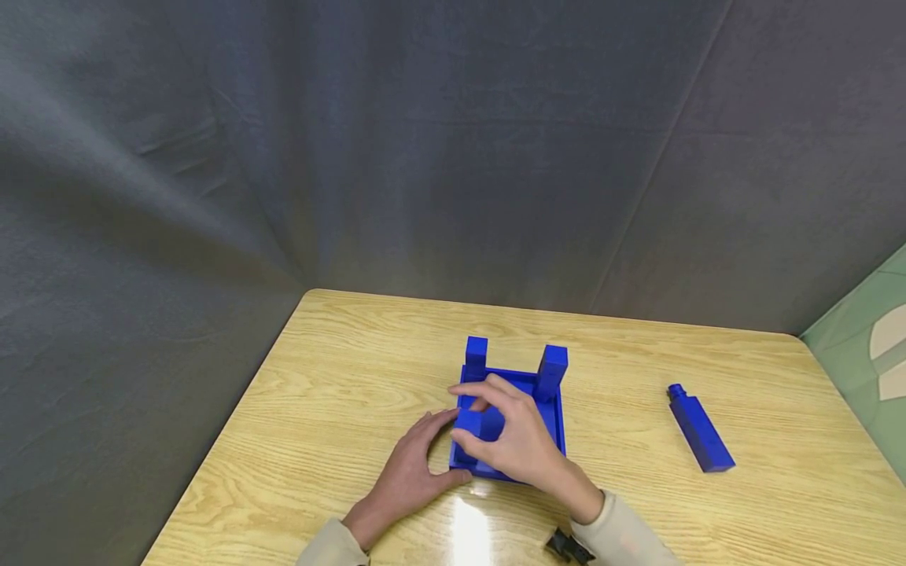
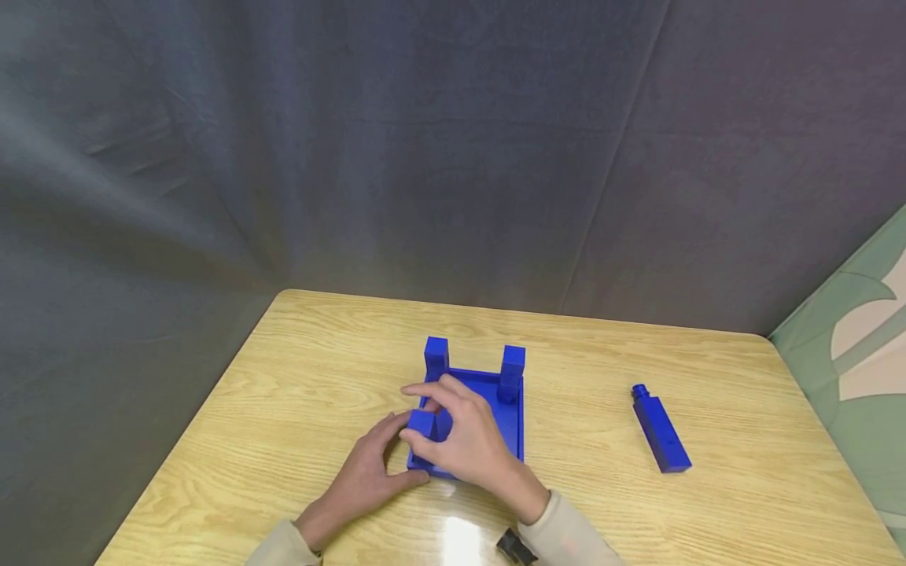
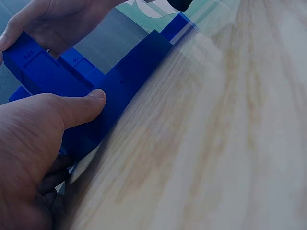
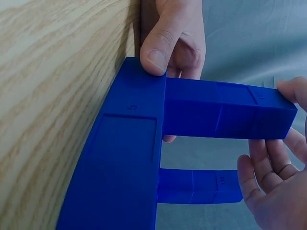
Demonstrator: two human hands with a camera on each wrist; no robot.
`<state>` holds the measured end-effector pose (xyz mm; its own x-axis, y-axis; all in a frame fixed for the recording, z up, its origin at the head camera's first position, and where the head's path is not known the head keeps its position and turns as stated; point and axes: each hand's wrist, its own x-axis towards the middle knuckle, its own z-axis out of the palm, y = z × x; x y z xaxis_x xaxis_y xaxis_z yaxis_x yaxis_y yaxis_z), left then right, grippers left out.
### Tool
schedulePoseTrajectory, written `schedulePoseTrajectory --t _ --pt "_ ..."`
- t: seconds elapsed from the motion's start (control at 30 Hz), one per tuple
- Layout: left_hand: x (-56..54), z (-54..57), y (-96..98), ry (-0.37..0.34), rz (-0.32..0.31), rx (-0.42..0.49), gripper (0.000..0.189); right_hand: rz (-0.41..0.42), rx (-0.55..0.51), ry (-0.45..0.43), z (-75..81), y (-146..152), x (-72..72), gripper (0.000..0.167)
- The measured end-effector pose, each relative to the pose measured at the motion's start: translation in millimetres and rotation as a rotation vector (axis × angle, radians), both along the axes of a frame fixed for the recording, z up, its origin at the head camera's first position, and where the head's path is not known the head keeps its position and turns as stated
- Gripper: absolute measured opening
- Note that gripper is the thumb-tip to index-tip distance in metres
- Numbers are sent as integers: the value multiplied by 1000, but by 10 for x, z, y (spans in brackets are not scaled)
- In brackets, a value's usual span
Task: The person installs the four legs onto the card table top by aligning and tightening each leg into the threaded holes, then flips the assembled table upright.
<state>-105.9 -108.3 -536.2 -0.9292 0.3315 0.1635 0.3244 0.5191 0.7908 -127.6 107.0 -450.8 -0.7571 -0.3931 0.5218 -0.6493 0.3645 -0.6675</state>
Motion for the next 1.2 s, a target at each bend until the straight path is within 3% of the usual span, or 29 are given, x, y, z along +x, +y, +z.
schedulePoseTrajectory --t 0.33,0.7,0.9,1.2 --pt "12 -2 -14 -50 13 11 90 77 12 -42 76 106 -49 64" --pt "-2 -8 -7 -53 17 2 88 6 -105 -46 119 439 -38 63" --pt "13 -12 -22 -71 19 0 90 -106 -122 -31 103 785 48 63" --pt "6 -21 -15 -56 12 0 90 -343 -112 -19 88 1381 280 67"
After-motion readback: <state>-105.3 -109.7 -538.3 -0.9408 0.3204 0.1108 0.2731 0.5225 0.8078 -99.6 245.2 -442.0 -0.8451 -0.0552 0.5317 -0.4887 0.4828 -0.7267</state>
